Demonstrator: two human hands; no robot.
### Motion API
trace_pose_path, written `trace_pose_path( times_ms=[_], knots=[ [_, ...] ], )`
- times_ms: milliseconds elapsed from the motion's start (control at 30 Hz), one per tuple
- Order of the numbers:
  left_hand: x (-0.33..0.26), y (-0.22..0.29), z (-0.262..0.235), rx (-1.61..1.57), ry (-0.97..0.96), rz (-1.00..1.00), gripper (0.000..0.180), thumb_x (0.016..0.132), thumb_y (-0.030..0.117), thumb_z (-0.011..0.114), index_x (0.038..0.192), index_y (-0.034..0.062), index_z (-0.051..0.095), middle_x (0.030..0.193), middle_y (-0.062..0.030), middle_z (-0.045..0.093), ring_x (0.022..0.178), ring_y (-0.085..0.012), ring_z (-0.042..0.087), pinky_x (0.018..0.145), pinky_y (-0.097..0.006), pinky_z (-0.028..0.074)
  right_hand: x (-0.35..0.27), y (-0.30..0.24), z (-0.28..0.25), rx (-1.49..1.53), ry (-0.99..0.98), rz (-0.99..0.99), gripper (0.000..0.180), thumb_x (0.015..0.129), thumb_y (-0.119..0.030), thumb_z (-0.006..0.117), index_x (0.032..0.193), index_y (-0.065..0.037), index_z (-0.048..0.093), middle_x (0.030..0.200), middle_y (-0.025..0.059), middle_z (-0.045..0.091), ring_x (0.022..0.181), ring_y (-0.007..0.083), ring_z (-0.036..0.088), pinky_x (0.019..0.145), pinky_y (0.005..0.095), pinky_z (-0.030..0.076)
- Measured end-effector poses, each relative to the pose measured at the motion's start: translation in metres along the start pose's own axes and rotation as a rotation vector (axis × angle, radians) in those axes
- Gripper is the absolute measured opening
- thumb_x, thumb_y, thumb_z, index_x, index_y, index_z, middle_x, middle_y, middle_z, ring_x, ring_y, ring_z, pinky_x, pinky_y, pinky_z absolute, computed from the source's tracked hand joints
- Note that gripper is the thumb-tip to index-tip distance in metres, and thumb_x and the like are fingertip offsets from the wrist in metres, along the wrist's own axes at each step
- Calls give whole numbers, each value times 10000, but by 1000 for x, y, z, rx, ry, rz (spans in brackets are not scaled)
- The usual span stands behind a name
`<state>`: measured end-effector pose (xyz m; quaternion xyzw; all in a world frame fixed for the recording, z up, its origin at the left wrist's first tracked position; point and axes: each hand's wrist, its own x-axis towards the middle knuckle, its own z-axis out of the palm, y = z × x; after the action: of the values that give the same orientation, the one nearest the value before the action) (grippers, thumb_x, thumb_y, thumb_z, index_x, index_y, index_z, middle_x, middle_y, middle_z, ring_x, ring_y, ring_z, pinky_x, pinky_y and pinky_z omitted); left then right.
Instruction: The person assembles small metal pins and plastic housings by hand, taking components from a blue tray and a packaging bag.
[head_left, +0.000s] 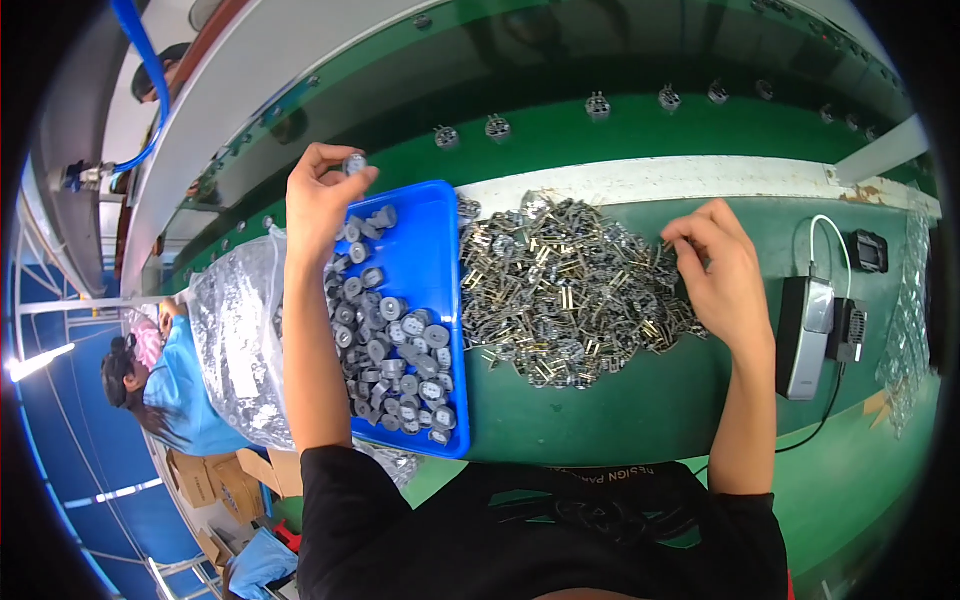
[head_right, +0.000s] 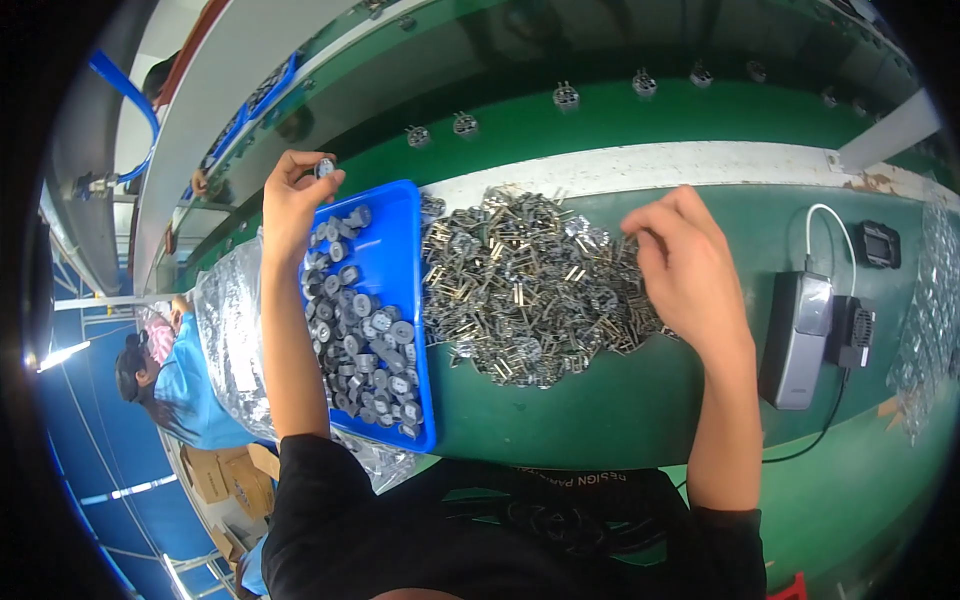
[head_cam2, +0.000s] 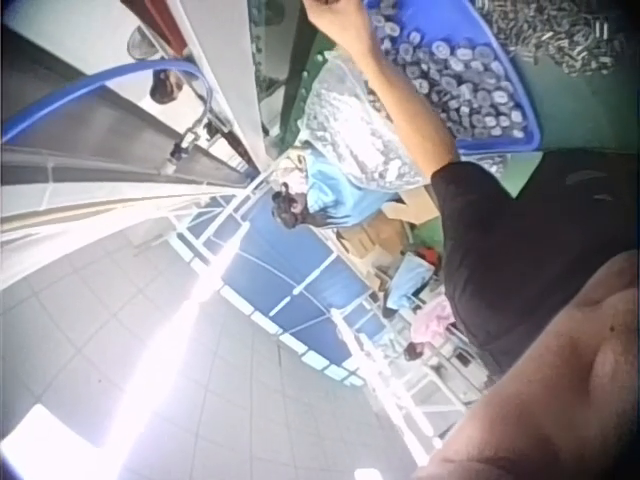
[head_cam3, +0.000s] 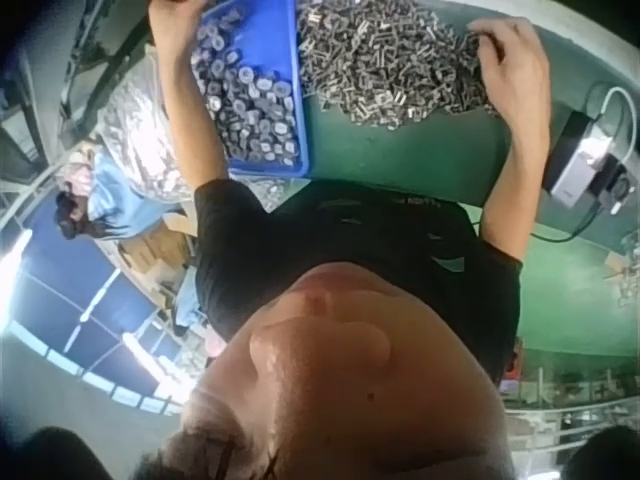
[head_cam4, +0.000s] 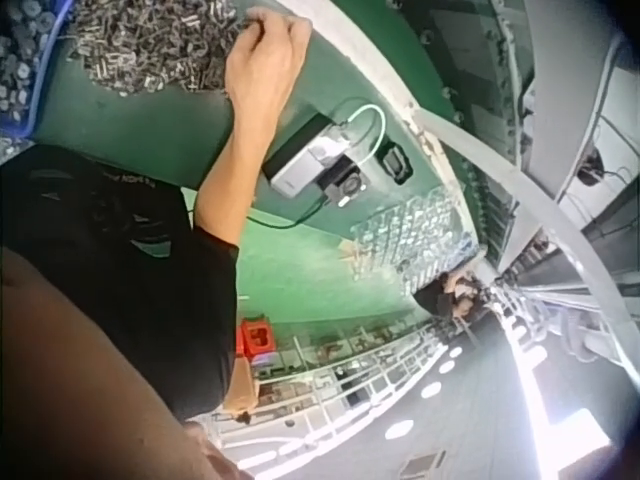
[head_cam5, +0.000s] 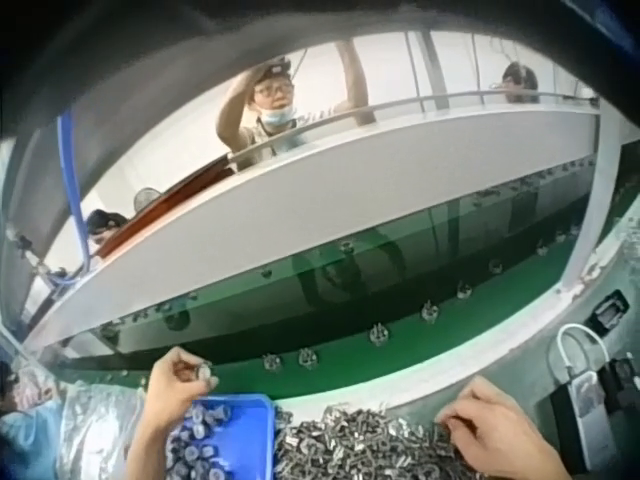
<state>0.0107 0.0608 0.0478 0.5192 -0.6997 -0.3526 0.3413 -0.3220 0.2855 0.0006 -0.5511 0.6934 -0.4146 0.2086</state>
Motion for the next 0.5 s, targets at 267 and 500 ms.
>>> trace_pose_path(
  times_ms=[267, 500],
  knots=[
    [-69, 64, 94, -447, -644, -239, 293, 888, -21, 669, 1180, -43, 662, 964, -73, 692, 829, -122, 668, 782, -247, 551, -5, -14, 9, 480, -67, -82, 137, 826, 43, 666, 940, -26, 698, 889, 53, 603, 754, 137, 627, 663, 253, 511],
    [-87, 80, 120, -703, -762, -195, 336, 909, -17, 649, 1242, -49, 622, 1032, -74, 656, 922, -159, 656, 848, -272, 547, -15, -26, 20, 824, -210, -11, 130, 882, 71, 643, 1007, 38, 662, 982, 87, 599, 854, 135, 632, 696, 245, 520]
  ],
)
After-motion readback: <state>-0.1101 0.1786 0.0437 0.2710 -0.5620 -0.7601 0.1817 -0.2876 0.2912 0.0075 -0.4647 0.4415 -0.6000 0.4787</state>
